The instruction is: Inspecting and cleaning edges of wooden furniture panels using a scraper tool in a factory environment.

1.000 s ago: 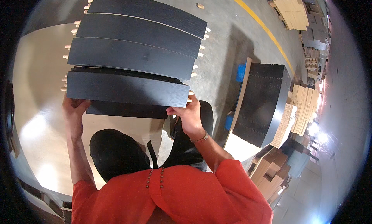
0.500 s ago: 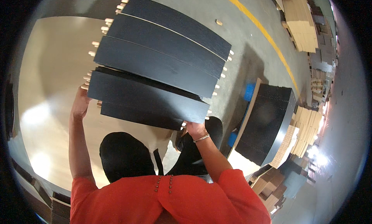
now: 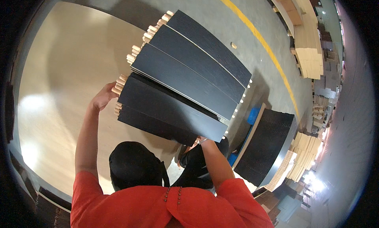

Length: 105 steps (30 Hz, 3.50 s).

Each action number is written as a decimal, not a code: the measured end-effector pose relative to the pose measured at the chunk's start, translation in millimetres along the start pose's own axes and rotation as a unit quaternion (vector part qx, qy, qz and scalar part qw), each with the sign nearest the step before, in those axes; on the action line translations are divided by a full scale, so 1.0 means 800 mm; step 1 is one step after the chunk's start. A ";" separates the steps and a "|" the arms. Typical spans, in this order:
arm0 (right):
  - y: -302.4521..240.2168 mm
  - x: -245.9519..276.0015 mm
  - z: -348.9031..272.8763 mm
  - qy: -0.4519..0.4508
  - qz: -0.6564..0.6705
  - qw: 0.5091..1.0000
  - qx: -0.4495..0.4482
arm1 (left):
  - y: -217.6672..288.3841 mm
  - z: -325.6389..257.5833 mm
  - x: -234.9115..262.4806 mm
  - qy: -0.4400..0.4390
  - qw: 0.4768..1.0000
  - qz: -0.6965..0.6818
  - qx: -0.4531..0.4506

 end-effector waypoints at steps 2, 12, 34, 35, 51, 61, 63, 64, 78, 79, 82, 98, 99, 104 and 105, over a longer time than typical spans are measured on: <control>0.000 -0.014 0.013 0.003 -0.034 0.999 0.005 | -0.028 0.006 0.021 0.063 0.997 -0.042 -0.025; -0.016 -0.045 0.027 0.060 -0.190 0.977 0.082 | -0.025 0.029 0.013 0.048 0.998 -0.040 -0.022; -0.088 -0.161 -0.134 0.266 -0.290 0.917 0.071 | 0.116 -0.093 -0.187 -0.155 0.933 0.208 -0.250; -0.090 -0.167 -0.132 0.263 -0.273 0.923 0.065 | 0.116 -0.084 -0.181 -0.131 0.946 0.195 -0.225; -0.076 -0.159 -0.117 0.308 -0.260 0.913 0.067 | 0.075 -0.056 -0.183 -0.043 0.965 0.230 -0.118; -0.062 -0.118 -0.117 0.263 -0.344 0.897 0.082 | 0.064 -0.066 -0.173 -0.044 0.928 0.239 -0.284; -0.057 -0.091 -0.115 0.327 -0.249 0.904 0.117 | 0.063 -0.081 -0.136 -0.032 0.947 0.169 -0.272; -0.058 -0.080 -0.108 0.322 -0.254 0.905 0.115 | 0.057 -0.092 -0.114 -0.023 0.962 0.102 -0.253; -0.019 -0.003 -0.034 0.202 -0.143 0.968 0.047 | -0.020 0.042 -0.025 0.122 0.992 -0.010 -0.003; -0.023 -0.002 -0.032 0.200 -0.144 0.968 0.046 | -0.021 0.045 -0.035 0.057 0.995 -0.067 -0.042; -0.016 -0.007 -0.055 0.199 -0.146 0.968 0.044 | -0.022 0.037 -0.041 0.084 0.990 -0.117 -0.002; -0.013 -0.013 -0.052 0.235 -0.127 0.961 0.069 | -0.009 0.024 -0.036 0.096 0.984 -0.093 -0.121; -0.011 -0.018 -0.053 0.235 -0.123 0.962 0.070 | -0.013 0.021 -0.026 0.137 0.977 -0.093 -0.137; 0.029 -0.048 -0.085 0.263 -0.057 0.956 -0.119 | -0.085 -0.002 -0.012 0.199 0.972 -0.066 -0.104; 0.038 -0.044 -0.086 0.256 0.019 0.959 -0.121 | -0.095 0.001 -0.022 0.196 0.965 -0.154 -0.087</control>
Point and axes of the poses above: each hand's wrist, its own z-axis towards the middle knuckle, its own x-axis out of the back of the hand, y = z × x, the point moved 2 cm from there along z, towards the middle knuckle, and after that the axes turned 14 degrees about -z, right-handed, at the moved point
